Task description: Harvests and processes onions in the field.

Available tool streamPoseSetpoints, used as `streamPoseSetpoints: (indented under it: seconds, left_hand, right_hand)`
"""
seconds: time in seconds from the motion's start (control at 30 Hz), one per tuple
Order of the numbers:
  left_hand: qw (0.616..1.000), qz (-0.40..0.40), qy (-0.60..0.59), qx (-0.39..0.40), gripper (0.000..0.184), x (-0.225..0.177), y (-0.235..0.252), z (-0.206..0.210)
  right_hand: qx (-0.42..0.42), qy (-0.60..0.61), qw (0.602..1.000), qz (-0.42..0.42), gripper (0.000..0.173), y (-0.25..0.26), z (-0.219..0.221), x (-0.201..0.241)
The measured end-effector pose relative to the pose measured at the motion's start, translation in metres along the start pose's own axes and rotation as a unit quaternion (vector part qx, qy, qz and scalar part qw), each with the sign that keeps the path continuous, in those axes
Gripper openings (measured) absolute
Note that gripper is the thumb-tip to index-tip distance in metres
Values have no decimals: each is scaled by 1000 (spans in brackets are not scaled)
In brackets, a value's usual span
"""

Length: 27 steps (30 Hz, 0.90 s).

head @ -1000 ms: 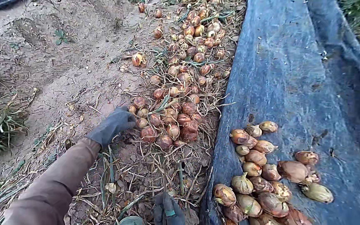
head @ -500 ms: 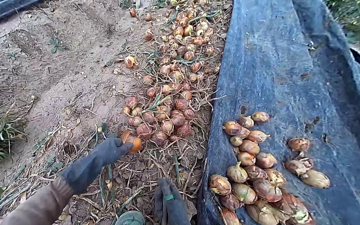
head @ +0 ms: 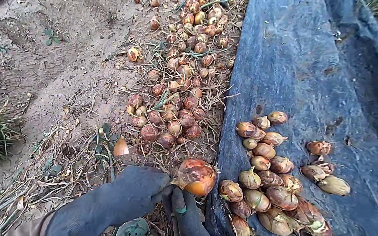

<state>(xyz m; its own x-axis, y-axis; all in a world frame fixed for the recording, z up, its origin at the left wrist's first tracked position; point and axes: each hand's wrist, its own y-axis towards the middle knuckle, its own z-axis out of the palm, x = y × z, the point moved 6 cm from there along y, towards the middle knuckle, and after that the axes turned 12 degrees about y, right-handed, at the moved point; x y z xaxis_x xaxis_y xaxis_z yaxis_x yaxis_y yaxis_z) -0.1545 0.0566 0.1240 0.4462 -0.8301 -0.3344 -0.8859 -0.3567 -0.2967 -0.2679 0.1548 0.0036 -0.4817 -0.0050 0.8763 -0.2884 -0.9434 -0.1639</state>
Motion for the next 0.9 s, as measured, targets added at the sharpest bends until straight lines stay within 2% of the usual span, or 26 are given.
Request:
streamPoseSetpoints:
  seconds: [0.03,0.1,0.13,0.2,0.27,0.3,0.37,0.4,0.43,0.5,0.57,0.67,0.73,0.8,0.9]
  left_hand:
    - [998,4,-18,68,33,-4,4,9]
    - [994,-13,-13,106,28,-3,16,11]
    - [995,-44,7,90,26,8,25,4]
    - [991,-113,73,11,22,54,53,-11]
    - [979,-126,147,-65,17,120,87,-10]
    - [975,-121,172,-77,17,153,102,-2]
    - [973,-114,186,-77,48,202,119,15]
    - [975,-123,172,-71,58,213,120,19]
    - [974,-153,160,-52,58,214,115,20]
    - [959,-263,100,28,41,192,95,6]
    - [940,-332,49,60,24,182,70,3]
    - [947,-307,69,60,16,197,46,41]
    - [961,-271,46,24,16,200,40,70]
    - [965,-251,-53,-42,15,183,33,79]
    - [965,-206,-148,-65,17,130,27,63]
  right_hand:
    - [-35,2,999,-7,61,1,-1,2]
    - [-96,-4,995,-24,53,7,1,14]
    - [-107,-10,993,-41,51,10,-1,21]
    - [-124,-16,990,-71,47,15,-15,39]
    - [-172,8,980,-103,44,21,-34,65]
    - [-199,-5,972,-122,43,22,-42,80]
    - [-201,-51,966,-153,42,23,-50,99]
    - [-189,-60,970,-139,42,22,-49,100]
    - [-184,-63,975,-108,43,20,-46,95]
    - [-191,-52,980,-15,41,11,-39,76]
    - [-193,-12,978,84,41,2,-27,49]
    - [-208,53,958,190,44,-11,-9,6]
    - [-210,86,947,230,44,-16,-1,-19]
    - [-192,85,943,258,44,-18,2,-36]
    - [-123,58,948,289,49,-18,4,-38]
